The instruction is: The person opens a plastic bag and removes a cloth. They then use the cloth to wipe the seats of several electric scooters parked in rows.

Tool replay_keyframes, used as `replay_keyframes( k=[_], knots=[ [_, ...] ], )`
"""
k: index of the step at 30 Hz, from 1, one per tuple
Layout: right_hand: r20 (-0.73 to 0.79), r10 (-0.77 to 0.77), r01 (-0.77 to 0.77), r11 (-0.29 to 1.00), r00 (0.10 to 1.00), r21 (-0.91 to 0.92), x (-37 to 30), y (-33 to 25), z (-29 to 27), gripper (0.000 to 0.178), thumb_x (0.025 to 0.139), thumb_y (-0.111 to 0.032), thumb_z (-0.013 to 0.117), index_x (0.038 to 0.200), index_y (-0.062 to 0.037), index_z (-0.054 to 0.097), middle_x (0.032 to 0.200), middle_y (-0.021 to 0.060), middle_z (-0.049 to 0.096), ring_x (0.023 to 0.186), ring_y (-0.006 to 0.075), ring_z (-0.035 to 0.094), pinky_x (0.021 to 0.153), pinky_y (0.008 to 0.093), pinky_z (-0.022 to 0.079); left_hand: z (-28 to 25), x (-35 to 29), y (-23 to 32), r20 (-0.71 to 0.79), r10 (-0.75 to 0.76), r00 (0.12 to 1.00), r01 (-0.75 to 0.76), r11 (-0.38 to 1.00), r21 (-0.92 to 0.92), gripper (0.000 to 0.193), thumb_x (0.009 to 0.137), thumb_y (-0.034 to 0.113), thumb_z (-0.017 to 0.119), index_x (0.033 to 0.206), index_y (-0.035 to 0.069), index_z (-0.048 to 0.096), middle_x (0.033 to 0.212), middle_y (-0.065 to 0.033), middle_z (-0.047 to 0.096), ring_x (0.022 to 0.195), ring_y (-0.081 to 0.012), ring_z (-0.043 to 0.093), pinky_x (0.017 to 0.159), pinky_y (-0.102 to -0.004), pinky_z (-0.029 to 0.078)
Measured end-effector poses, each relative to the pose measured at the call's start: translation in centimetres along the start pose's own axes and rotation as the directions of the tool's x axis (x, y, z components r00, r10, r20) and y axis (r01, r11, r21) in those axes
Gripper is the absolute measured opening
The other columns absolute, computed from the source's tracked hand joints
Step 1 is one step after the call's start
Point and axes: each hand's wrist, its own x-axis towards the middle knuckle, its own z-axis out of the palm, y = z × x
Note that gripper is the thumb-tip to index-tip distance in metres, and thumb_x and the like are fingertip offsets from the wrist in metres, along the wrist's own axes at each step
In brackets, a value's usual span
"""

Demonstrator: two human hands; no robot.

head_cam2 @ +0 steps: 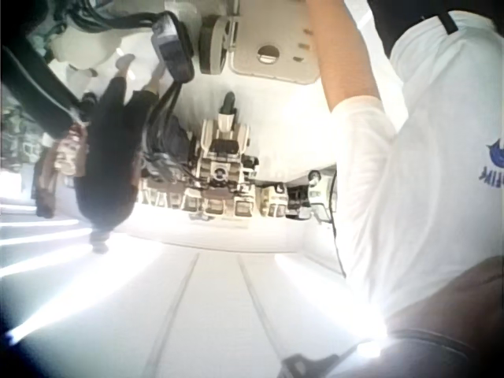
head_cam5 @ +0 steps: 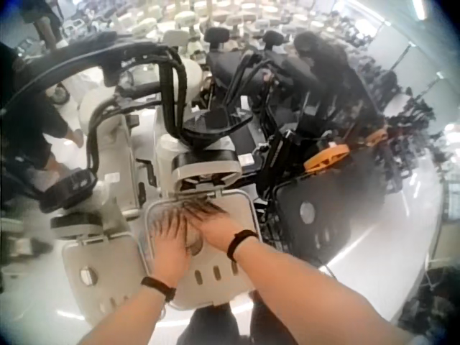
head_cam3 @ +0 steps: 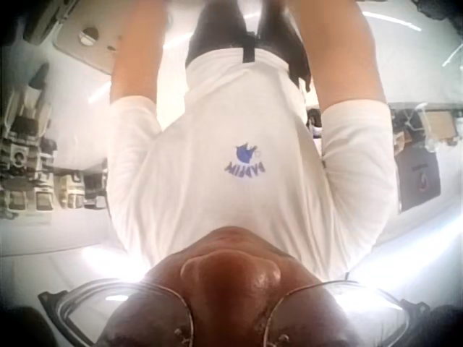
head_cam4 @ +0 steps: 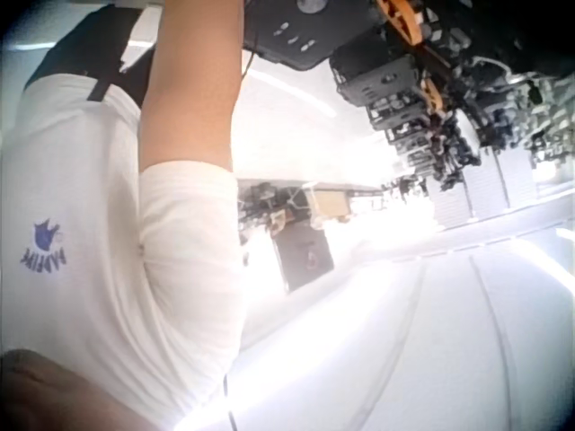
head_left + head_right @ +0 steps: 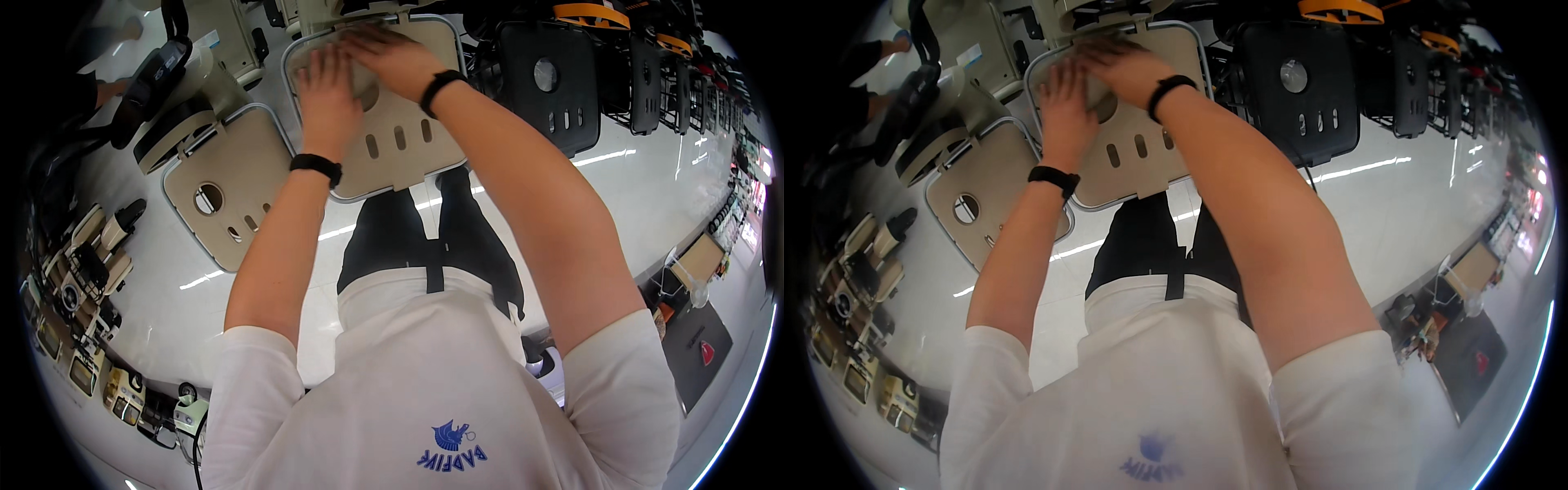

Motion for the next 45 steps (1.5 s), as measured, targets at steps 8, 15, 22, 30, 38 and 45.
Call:
replay_keyframes(
  k=[8, 15, 22, 30, 38, 45],
  knots=[
    [0.106, 0.353, -0.35, 0.935, 0.929, -0.046, -9.0, 5.0, 0.1, 0.073, 0.095, -0.005, 0.061, 0.165, -0.0152, 0.042, 0.169, 0.0072, 0.043, 0.152, 0.0346, 0.044, 0.123, 0.0437, 0.044, 4.2, 4.9, 7.1, 0.017, 0.228, 0.973, -0.227, 0.972, -0.054, 0.073, 0.084, 0.012, 0.071, 0.155, 0.005, 0.052, 0.164, -0.0113, 0.049, 0.155, -0.0346, 0.039, 0.13, -0.0562, 0.027],
    [0.245, 0.412, -0.434, 0.9, 0.878, 0.041, -17.6, -5.4, -0.8, 0.069, 0.092, -0.005, 0.054, 0.161, -0.0034, 0.045, 0.169, 0.0135, 0.042, 0.154, 0.0458, 0.037, 0.126, 0.0453, 0.039, 2.2, -5.8, 8.5, 0.252, 0.332, 0.909, -0.321, 0.943, -0.087, 0.068, 0.091, 0.012, 0.063, 0.157, 0.003, 0.049, 0.167, -0.0135, 0.045, 0.156, -0.0357, 0.038, 0.13, -0.0565, 0.026],
    [0.423, 0.312, -0.434, 0.87, 0.851, 0.232, -22.0, -13.5, -4.0, 0.068, 0.085, -0.007, 0.066, 0.152, -0.01, 0.057, 0.158, 0.008, 0.055, 0.14, 0.0421, 0.054, 0.111, 0.0495, 0.052, -3.4, -15.6, 8.8, 0.428, 0.338, 0.838, -0.294, 0.941, -0.169, 0.063, 0.089, 0.002, 0.06, 0.152, 0.002, 0.054, 0.161, -0.0164, 0.051, 0.149, -0.0343, 0.05, 0.122, -0.0512, 0.041],
    [-0.172, 0.345, -0.304, 0.925, 0.923, 0.227, -9.6, -5.5, -2.9, 0.069, 0.084, -0.006, 0.068, 0.152, -0.013, 0.056, 0.152, 0.0075, 0.06, 0.14, 0.0368, 0.054, 0.104, 0.049, 0.053, -3.9, -3.3, 3.7, 0.057, 0.26, 0.964, -0.251, 0.958, -0.137, 0.072, 0.079, 0.001, 0.07, 0.149, 0.004, 0.056, 0.156, -0.0129, 0.056, 0.15, -0.0353, 0.047, 0.123, -0.0519, 0.039],
    [0.128, 0.384, -0.394, 0.917, 0.914, 0.064, -11.6, -9.0, 0.3, 0.059, 0.096, -0.015, 0.058, 0.155, -0.0093, 0.053, 0.16, 0.008, 0.055, 0.147, 0.0384, 0.048, 0.112, 0.0513, 0.049, -1.2, -6.0, 2.3, 0.215, 0.27, 0.938, -0.248, 0.961, -0.126, 0.075, 0.079, 0.002, 0.069, 0.153, 0.009, 0.055, 0.161, -0.0097, 0.052, 0.149, -0.0345, 0.046, 0.125, -0.0536, 0.037],
    [0.331, 0.341, -0.416, 0.89, 0.88, 0.188, -17.9, -14.3, -2.2, 0.079, 0.083, -0.004, 0.067, 0.159, -0.0112, 0.048, 0.166, 0.0045, 0.048, 0.153, 0.0362, 0.04, 0.114, 0.0509, 0.045, -3.3, -15.3, 6.4, 0.295, 0.246, 0.923, -0.25, 0.968, -0.025, 0.068, 0.083, 0.003, 0.067, 0.15, 0.001, 0.055, 0.159, -0.0146, 0.053, 0.147, -0.032, 0.048, 0.122, -0.0494, 0.038]
  ],
)
